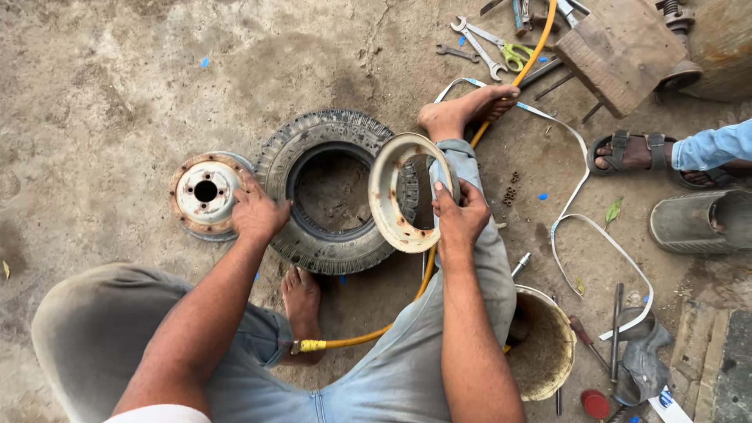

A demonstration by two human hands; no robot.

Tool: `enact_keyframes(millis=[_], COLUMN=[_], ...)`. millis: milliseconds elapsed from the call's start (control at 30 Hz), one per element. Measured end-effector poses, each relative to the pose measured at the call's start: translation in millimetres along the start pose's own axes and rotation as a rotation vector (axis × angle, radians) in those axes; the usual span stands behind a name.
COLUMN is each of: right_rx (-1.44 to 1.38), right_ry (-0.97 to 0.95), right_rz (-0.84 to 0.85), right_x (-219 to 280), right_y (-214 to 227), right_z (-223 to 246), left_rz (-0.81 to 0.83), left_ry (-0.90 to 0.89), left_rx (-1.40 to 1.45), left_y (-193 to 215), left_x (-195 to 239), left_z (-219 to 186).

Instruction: The person inserts an inner tube into a tire, inflates it using an air hose, and then mounts the tire onto a metal rim. They proceed to secure the rim onto the tire using bolts and a wrench.

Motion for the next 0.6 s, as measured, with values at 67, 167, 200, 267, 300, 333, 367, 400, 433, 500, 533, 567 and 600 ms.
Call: enact_keyframes(millis=[67, 167, 200, 267, 300, 333, 367, 400, 433, 500, 533, 567, 600], right_rx=[-0.042, -0.094, -0.101, -0.066, -0.03, 0.005, 0.034, 0.045, 0.035, 0.075, 0.125, 0.166, 0.15], right_ry=[0.011, 0.055, 0.088, 0.147, 0.188, 0.209, 0.231, 0.239, 0.265, 0.355, 0.42, 0.489, 0.473], right_rz=[-0.04, -0.058, -0.048, -0.027, -0.015, -0.015, -0.015, -0.01, -0.008, -0.022, -0.036, -0.044, -0.048], right_x=[-1.1, -0.4, -3.5, 0.4, -0.4, -0.7, 1.3, 7.4, 7.5, 8.9, 9.5, 8.5, 6.3], right_y=[1.8, 6.4, 5.1, 4.5, 5.9, 5.8, 4.8, 8.1, 5.2, 3.4, 6.0, 5.3, 6.4], right_z=[0.0, 1.6, 3.3, 3.9, 6.5, 7.6, 8.2, 9.0, 11.8, 17.1, 20.4, 23.2, 22.3], left_rz=[0.027, -0.015, -0.028, -0.019, -0.008, 0.003, 0.008, 0.012, -0.037, -0.131, -0.362, -0.6, -0.835], left_ry=[-0.039, -0.132, -0.124, -0.082, -0.075, -0.068, -0.049, -0.027, -0.048, -0.085, -0.211, -0.332, -0.45], left_rx=[-0.06, -0.053, -0.013, 0.069, 0.084, 0.099, 0.137, 0.174, 0.18, 0.191, -0.033, -0.26, -0.492], left_y=[8.9, 1.6, 0.6, -6.6, -7.6, -4.4, -0.3, -1.4, 0.0, -6.1, -7.5, -11.4, -13.0], left_x=[-4.2, -18.6, -25.3, -30.6, -33.4, -39.1, -46.2, -47.5, -50.9, -58.0, -58.1, -53.0, -43.3], left_z=[0.7, -6.7, -6.1, -7.5, -9.5, -10.2, -12.2, -13.4, -19.2, -23.1, -35.7, -51.9, -62.0])
Point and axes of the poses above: each hand's wrist, its own x-axis away from the middle knuckle, its own y-axis out of the back of the hand, z = x × y, the point moved 5 cm from there along -x, towards the middle knuckle, and after that the axes turned 1 degree about -x, right-handed, at the moved point
